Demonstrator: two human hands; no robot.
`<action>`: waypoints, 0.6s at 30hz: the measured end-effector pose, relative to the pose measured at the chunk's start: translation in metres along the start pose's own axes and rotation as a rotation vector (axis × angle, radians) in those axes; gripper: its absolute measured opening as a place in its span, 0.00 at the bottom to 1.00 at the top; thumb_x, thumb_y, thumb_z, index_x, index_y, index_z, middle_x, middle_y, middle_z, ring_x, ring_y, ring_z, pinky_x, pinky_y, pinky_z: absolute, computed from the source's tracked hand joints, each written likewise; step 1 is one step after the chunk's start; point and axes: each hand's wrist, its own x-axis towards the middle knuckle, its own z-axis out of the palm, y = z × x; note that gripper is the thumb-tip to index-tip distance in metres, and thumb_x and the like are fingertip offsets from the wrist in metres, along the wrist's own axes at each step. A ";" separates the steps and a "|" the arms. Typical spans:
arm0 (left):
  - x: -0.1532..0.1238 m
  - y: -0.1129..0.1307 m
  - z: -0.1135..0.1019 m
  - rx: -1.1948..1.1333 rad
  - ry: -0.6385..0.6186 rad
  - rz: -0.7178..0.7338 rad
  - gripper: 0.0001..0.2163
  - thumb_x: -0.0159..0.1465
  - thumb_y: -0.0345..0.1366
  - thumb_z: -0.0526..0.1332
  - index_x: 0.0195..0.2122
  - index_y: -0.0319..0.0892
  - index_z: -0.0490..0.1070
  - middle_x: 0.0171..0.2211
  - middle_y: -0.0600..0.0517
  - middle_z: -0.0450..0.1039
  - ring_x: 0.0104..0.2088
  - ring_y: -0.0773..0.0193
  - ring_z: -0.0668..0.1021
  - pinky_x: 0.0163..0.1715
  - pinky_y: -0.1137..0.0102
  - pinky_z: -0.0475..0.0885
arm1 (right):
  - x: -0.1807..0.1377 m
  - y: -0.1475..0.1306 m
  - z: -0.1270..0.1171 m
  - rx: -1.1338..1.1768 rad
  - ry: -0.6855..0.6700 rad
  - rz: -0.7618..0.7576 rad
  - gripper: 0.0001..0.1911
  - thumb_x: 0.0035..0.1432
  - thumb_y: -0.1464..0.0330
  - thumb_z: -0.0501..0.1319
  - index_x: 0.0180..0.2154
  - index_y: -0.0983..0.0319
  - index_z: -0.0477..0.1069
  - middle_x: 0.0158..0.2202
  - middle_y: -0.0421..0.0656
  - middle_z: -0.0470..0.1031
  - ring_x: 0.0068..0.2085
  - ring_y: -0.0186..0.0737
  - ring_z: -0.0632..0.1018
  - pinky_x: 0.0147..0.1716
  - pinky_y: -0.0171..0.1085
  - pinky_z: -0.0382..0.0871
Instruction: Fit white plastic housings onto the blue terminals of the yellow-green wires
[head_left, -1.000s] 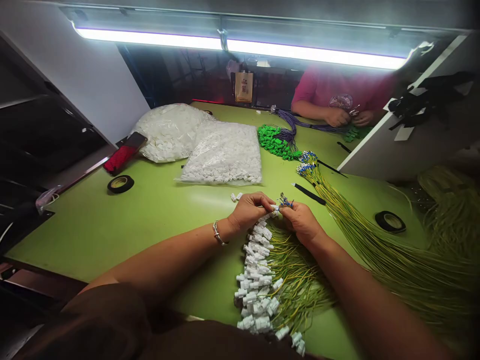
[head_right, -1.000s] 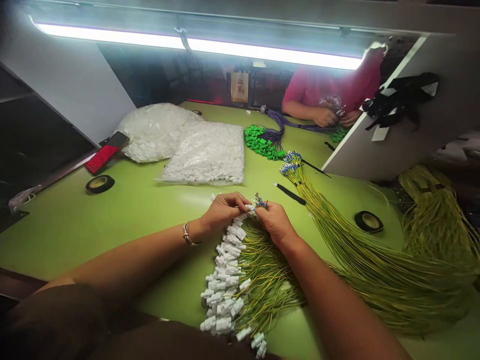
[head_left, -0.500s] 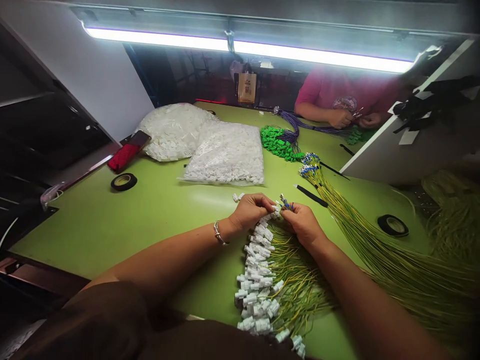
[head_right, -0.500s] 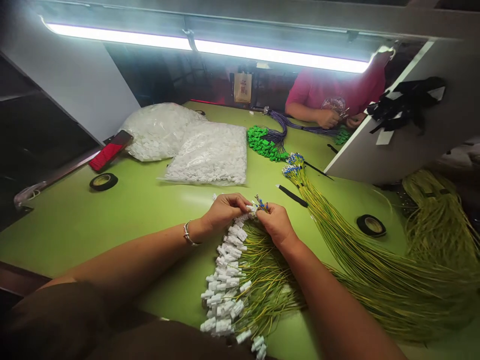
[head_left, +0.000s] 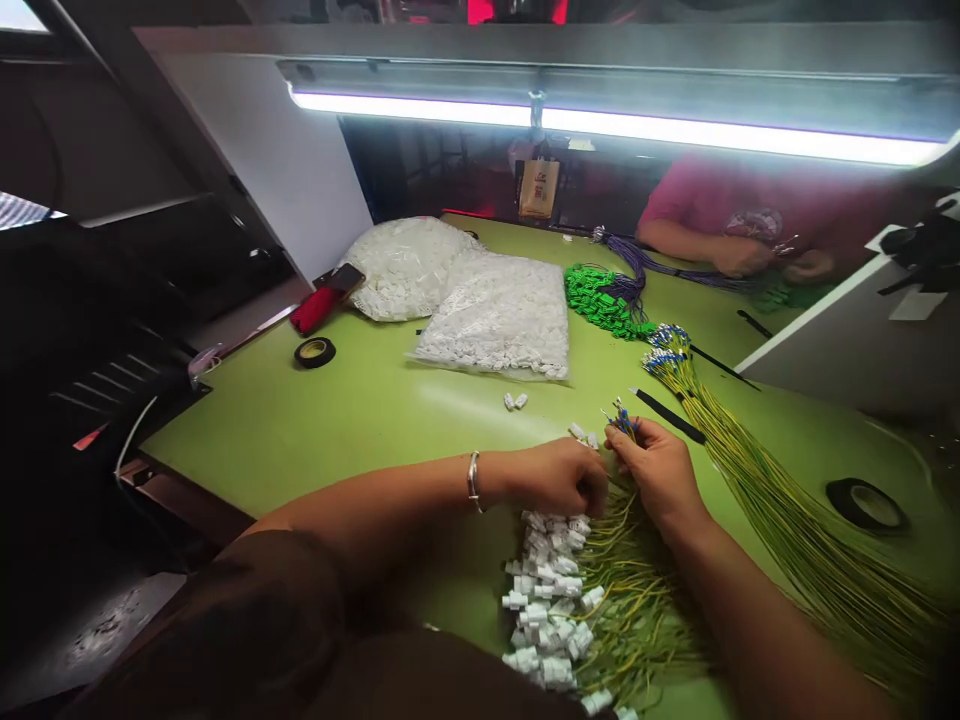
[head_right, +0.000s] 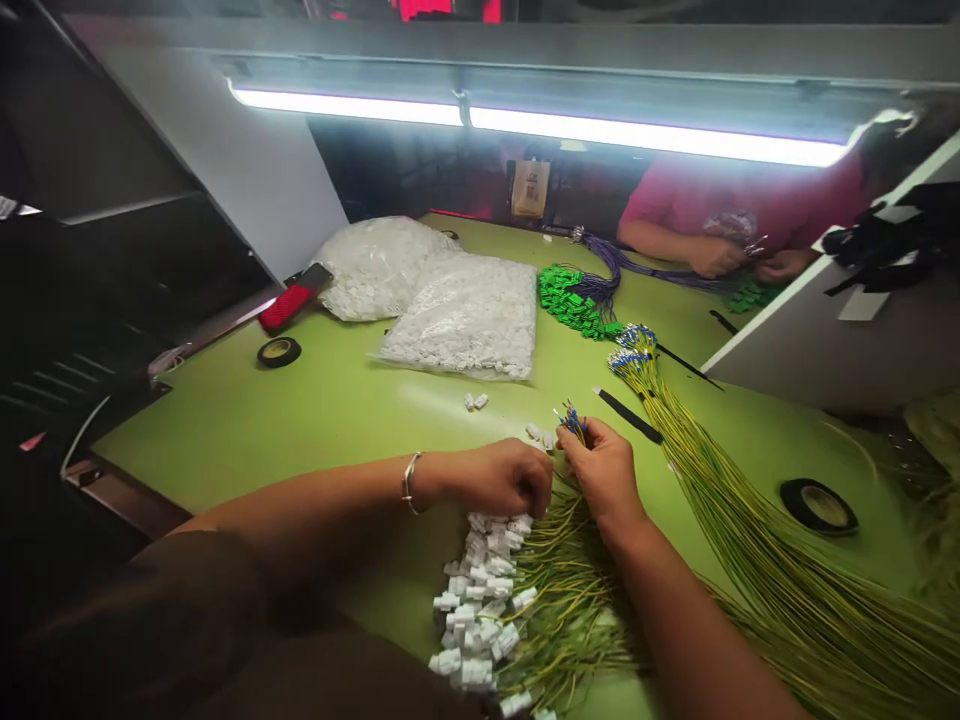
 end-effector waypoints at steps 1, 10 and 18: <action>0.000 0.004 -0.002 0.043 -0.042 0.031 0.15 0.44 0.17 0.56 0.23 0.42 0.78 0.23 0.55 0.74 0.24 0.70 0.73 0.28 0.77 0.67 | 0.000 0.000 0.000 0.039 -0.009 0.018 0.14 0.44 0.60 0.65 0.29 0.65 0.70 0.22 0.39 0.70 0.19 0.29 0.63 0.17 0.31 0.55; -0.009 -0.023 -0.077 0.353 0.648 -0.421 0.04 0.44 0.28 0.68 0.20 0.42 0.75 0.21 0.51 0.71 0.30 0.60 0.73 0.38 0.70 0.66 | -0.004 -0.002 0.003 0.115 0.034 -0.028 0.12 0.45 0.63 0.64 0.28 0.64 0.67 0.20 0.37 0.67 0.20 0.29 0.59 0.19 0.32 0.50; -0.009 -0.036 -0.068 0.573 0.475 -0.420 0.13 0.47 0.24 0.61 0.32 0.43 0.79 0.28 0.47 0.74 0.33 0.57 0.74 0.39 0.67 0.66 | -0.005 -0.007 0.004 -0.087 0.041 -0.107 0.09 0.46 0.63 0.59 0.23 0.63 0.67 0.20 0.36 0.60 0.24 0.31 0.60 0.25 0.33 0.56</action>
